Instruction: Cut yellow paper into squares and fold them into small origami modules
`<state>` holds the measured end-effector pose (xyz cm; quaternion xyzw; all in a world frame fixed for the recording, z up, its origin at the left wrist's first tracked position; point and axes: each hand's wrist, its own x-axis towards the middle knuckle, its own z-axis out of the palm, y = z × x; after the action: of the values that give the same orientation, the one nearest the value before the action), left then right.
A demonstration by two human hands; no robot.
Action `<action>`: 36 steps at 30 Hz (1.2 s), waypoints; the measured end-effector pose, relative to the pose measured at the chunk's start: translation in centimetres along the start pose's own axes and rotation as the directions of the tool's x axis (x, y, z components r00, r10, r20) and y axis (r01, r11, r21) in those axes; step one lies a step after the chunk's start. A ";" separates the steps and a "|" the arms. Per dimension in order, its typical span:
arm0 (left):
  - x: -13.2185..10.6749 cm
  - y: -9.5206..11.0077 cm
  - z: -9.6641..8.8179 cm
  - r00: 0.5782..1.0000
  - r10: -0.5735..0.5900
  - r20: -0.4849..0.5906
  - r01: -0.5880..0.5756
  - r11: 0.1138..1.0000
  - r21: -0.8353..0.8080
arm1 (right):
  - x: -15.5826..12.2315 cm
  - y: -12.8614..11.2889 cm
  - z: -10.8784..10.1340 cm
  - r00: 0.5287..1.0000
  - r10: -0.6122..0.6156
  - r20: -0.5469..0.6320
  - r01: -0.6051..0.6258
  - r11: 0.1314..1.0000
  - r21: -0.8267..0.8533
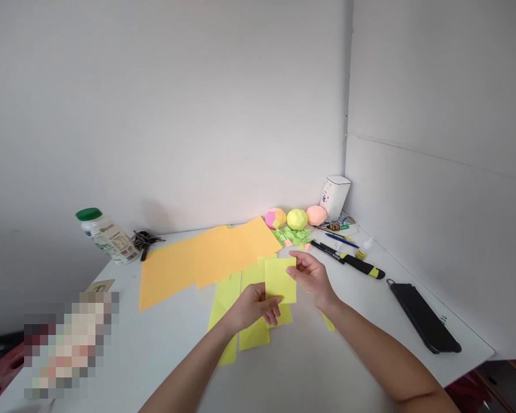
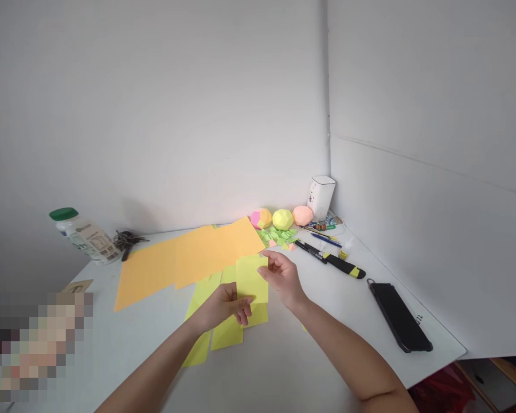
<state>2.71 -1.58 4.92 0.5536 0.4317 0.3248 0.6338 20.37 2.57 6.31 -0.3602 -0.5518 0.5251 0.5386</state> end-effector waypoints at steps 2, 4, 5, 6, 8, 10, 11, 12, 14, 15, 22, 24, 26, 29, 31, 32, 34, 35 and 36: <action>0.0 0.0 0.0 1.000 0.018 0.009 -0.018 1.000 0.008 | 0.0 -0.1 0.0 1.000 0.007 -0.004 -0.007 1.000 0.003; -0.1 0.1 0.1 1.000 0.028 0.006 -0.028 0.999 0.037 | -0.1 -0.2 0.1 1.000 0.016 -0.003 -0.016 1.000 0.010; -0.1 0.1 0.1 1.000 0.026 -0.001 -0.026 0.998 0.058 | -0.1 -0.3 0.1 1.000 0.019 -0.002 -0.018 1.000 0.014; -0.1 0.1 0.1 1.000 0.022 -0.012 -0.021 0.997 0.078 | -0.1 -0.4 0.1 1.000 0.020 0.000 -0.020 1.000 0.017; -0.1 0.0 0.0 0.999 0.018 -0.040 -0.014 0.995 0.094 | -0.1 -0.5 0.1 1.000 0.019 0.002 -0.019 1.000 0.015; -0.1 0.0 0.0 0.998 0.029 -0.063 -0.025 0.998 0.065 | -0.1 -0.7 0.0 1.000 0.016 -0.006 -0.016 1.000 -0.003; -0.1 0.0 0.0 0.997 0.039 -0.067 -0.037 0.999 0.039 | 0.0 -0.8 -0.1 1.000 0.013 -0.015 -0.014 1.000 -0.017; 0.0 0.0 -0.1 0.997 0.047 -0.062 -0.047 0.999 0.011 | 0.0 -0.8 -0.1 1.000 0.008 -0.028 -0.009 1.000 -0.030; 0.0 0.0 -0.1 0.997 0.057 -0.048 -0.059 0.997 -0.045 | 0.1 -0.8 -0.2 0.999 -0.010 -0.052 0.009 0.999 -0.033; 0.0 0.1 -0.2 0.997 0.062 -0.048 -0.065 0.996 -0.067 | 0.1 -0.6 -0.2 0.999 -0.013 -0.047 0.012 1.000 -0.019; -0.1 0.9 -0.6 0.981 0.109 -0.162 -0.121 0.990 -0.066 | -1.0 1.0 1.4 0.949 0.189 0.252 -0.199 0.980 0.012; -0.2 0.9 -0.6 0.980 0.112 -0.164 -0.123 0.991 -0.056 | -1.2 1.1 1.8 0.947 0.177 0.267 -0.179 0.984 -0.015; -0.3 1.0 -0.5 0.981 0.117 -0.157 -0.124 0.991 -0.041 | -1.4 1.1 1.9 0.953 0.145 0.267 -0.144 0.989 -0.023; -0.5 1.2 -0.4 0.980 0.128 -0.150 -0.131 0.991 -0.006 | -1.2 0.7 1.6 0.952 0.121 0.280 -0.111 0.992 -0.053; -0.7 1.6 -0.5 0.977 0.132 -0.169 -0.129 0.991 0.026 | -0.7 0.4 0.9 0.957 0.106 0.272 -0.082 0.992 -0.096; -0.9 1.8 -0.7 0.974 0.134 -0.185 -0.128 0.991 0.047 | -0.4 0.2 0.5 0.961 0.092 0.261 -0.061 0.990 -0.124; -1.2 2.1 -1.1 0.964 0.142 -0.227 -0.124 0.988 0.090 | 0.3 -0.3 -0.5 0.973 0.049 0.227 -0.008 0.985 -0.175; -1.2 2.1 -1.3 0.958 0.149 -0.246 -0.124 0.986 0.114 | 0.6 -0.6 -0.9 0.975 0.031 0.218 0.012 0.981 -0.192; -1.3 2.0 -1.5 0.953 0.157 -0.259 -0.124 0.982 0.141 | 0.9 -0.9 -1.3 0.975 0.023 0.222 0.022 0.980 -0.199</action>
<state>0.94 -1.72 7.12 0.5718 0.4925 0.4140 0.5089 21.65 3.47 7.18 -0.3514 -0.6590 0.5041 0.4338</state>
